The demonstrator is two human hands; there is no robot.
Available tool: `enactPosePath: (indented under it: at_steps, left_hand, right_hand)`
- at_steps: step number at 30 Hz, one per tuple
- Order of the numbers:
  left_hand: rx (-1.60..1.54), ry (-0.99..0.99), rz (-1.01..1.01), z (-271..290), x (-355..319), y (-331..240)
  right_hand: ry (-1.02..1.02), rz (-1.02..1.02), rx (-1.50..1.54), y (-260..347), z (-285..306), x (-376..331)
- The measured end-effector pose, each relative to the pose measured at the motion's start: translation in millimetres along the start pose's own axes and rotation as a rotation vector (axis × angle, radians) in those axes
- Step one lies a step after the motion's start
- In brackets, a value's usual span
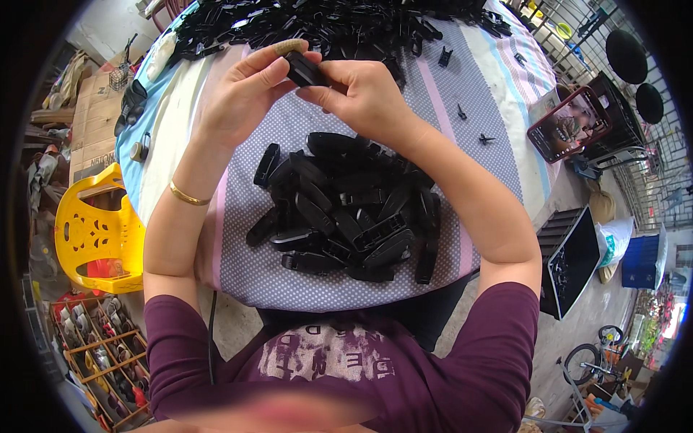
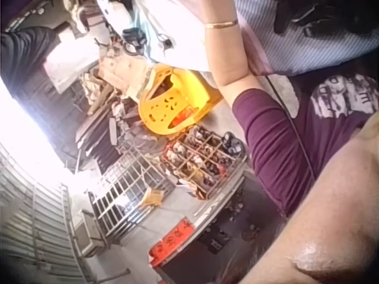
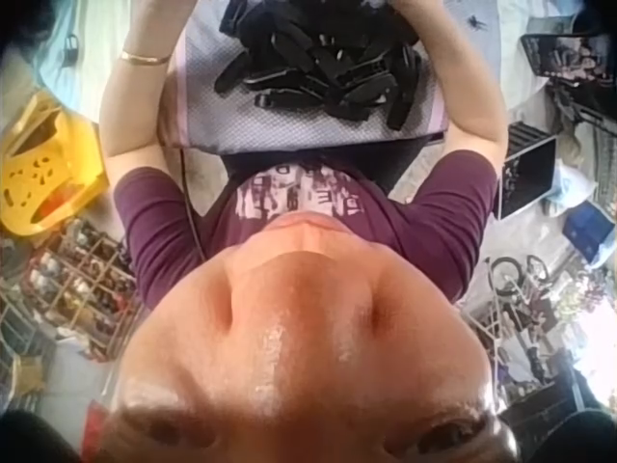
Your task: Assembling black plastic clips by joining two components together manually.
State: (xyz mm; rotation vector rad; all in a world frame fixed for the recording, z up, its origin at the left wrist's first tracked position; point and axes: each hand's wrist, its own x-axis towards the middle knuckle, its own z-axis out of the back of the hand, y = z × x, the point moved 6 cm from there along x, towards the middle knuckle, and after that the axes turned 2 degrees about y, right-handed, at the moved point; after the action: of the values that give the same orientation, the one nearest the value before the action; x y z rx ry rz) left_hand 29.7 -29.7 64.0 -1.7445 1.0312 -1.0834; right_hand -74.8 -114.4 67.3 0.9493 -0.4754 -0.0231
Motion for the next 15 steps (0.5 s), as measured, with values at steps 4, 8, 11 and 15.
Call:
enactPosePath:
  at_steps: [4, 8, 11, 15]
  left_hand:
    - [0.092, 0.057, -0.110, -1, -1, -6]
    - [0.147, 0.058, -0.181, -1, -2, -4]
    - [0.133, -0.016, -0.105, 8, 2, 1]
    - [0.575, 0.123, 0.032, -7, -4, -7]
  right_hand:
    - [-0.049, 0.128, -0.132, 8, -2, -3]
    - [-0.131, 0.262, -0.250, 14, -3, -5]
    - [0.018, 0.112, -0.232, 8, 1, 6]
    - [0.221, -0.206, -0.117, -24, 45, 19]
